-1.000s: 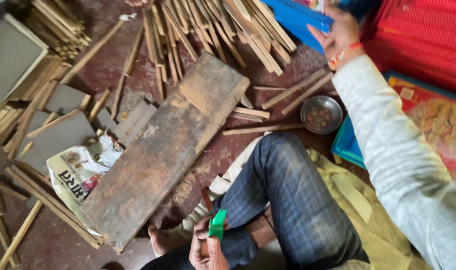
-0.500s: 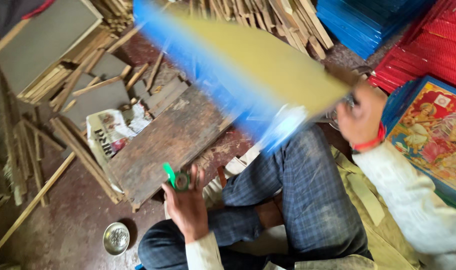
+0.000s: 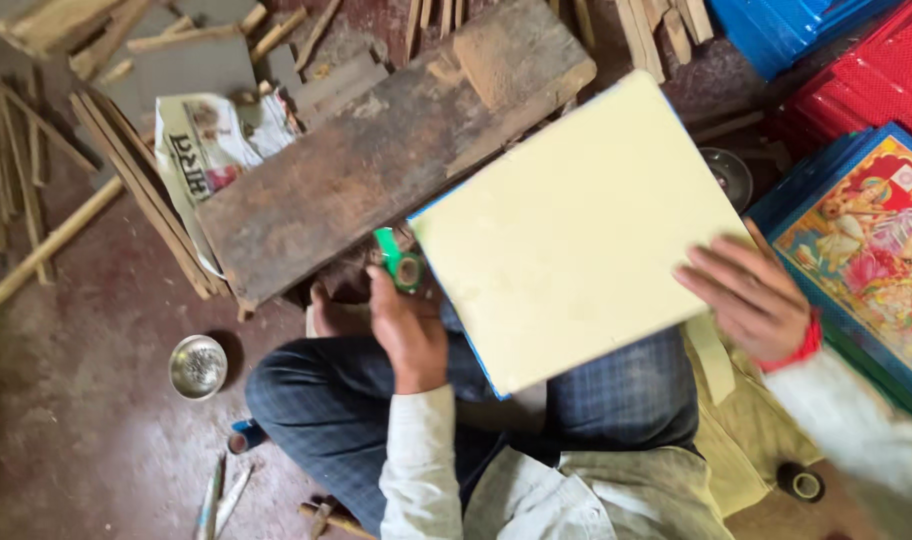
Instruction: The person sits on the floor and applies green tape to the edges of a rectangular board. They smooth the tape along each side, flip the board to work on different edges, and place the finished board on a stack of similar boards.
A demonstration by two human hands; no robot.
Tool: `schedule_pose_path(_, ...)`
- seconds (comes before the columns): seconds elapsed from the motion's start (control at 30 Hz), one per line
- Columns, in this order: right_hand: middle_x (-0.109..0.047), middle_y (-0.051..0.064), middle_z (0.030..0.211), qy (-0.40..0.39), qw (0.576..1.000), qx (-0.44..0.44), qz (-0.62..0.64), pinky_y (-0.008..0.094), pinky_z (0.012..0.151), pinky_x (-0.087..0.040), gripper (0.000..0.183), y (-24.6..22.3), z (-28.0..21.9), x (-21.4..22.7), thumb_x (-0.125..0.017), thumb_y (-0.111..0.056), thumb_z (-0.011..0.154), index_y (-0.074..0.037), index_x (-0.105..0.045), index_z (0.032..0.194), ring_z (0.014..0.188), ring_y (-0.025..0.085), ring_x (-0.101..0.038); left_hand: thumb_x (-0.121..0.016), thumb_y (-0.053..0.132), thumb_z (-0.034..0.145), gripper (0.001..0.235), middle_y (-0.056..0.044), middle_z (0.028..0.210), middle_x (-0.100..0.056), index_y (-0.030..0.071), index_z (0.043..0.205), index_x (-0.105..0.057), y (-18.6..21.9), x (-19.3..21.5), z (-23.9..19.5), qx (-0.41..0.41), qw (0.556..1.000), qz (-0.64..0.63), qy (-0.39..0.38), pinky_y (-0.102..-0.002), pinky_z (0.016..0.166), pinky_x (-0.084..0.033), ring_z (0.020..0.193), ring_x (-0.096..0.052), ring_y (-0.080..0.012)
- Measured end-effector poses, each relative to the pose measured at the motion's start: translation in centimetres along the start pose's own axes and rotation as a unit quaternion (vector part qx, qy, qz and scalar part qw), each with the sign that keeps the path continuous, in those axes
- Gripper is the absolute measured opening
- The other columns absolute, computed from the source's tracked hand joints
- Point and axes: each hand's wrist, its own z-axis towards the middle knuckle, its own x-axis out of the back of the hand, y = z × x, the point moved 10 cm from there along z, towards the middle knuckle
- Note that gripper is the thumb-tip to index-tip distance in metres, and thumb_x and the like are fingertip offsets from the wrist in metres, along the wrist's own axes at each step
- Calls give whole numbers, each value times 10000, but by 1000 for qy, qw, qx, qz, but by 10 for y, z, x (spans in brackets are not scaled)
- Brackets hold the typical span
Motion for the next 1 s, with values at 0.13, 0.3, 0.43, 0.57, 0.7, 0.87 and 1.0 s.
schedule_pose_path(0.13, -693, 117, 1271, 5, 997, -74, 37, 468, 1162, -482, 367, -8, -66, 12, -603, 139, 874, -33, -755, 1161, 1309, 272, -619, -495, 471, 1028, 487, -88, 1153, -697, 65, 1276, -600, -34, 0, -45, 19, 999, 4, 33, -408, 870, -541, 1009, -672, -241)
schedule_pose_path(0.3, -705, 119, 1233, -72, 985, -148, 60, 481, 1154, -445, 483, -25, -131, 7, -588, 145, 785, -75, -721, 1194, 1264, 309, -624, -492, 477, 1074, 525, -117, 1187, -674, 36, 1353, -539, -65, 8, -79, 30, 999, 24, 2, -377, 839, -528, 997, -655, -246)
schedule_pose_path(0.43, -721, 118, 1182, -104, 980, -163, 43, 488, 1143, -418, 543, -25, -118, 8, -593, 111, 696, -121, -717, 1171, 1200, 312, -647, -493, 387, 1024, 491, -62, 1244, -663, 71, 1400, -509, -76, 31, -79, 21, 993, 77, 87, -347, 924, -536, 1076, -660, -186)
schedule_pose_path(0.57, -721, 77, 1162, -61, 974, -214, 41, 536, 1221, -394, 405, -14, -72, 23, -626, 58, 774, -119, -708, 1129, 1190, 259, -664, -485, 367, 1062, 467, -94, 1205, -654, 38, 1391, -517, -76, 34, -82, 1, 993, 98, 69, -341, 900, -535, 1035, -655, -193)
schedule_pose_path(0.7, -722, 93, 1110, -68, 977, -193, 60, 503, 1133, -456, 283, 7, 11, -20, -771, -172, 903, -70, -706, 1160, 1088, 289, -675, -480, 374, 1090, 471, -114, 1195, -656, 11, 1385, -529, -71, 25, -82, -14, 994, 104, 44, -337, 887, -534, 1024, -653, -196)
schedule_pose_path(0.87, -711, 121, 1010, -110, 985, -95, 92, 461, 967, -496, 210, 15, 79, -73, -740, -257, 954, -91, -738, 1081, 974, 352, -638, -473, 375, 1054, 475, -100, 1216, -653, 38, 1387, -508, -70, 18, -83, 6, 997, 71, 37, -348, 889, -546, 1039, -667, -205)
schedule_pose_path(1.0, -701, 101, 936, -153, 970, -147, 121, 441, 842, -494, 132, 27, 78, -95, -719, -200, 957, -76, -707, 913, 894, 341, -638, -490, 368, 1063, 490, -70, 1261, -640, 29, 1415, -512, -77, 34, -82, 11, 993, 65, 95, -327, 955, -528, 1101, -640, -175)
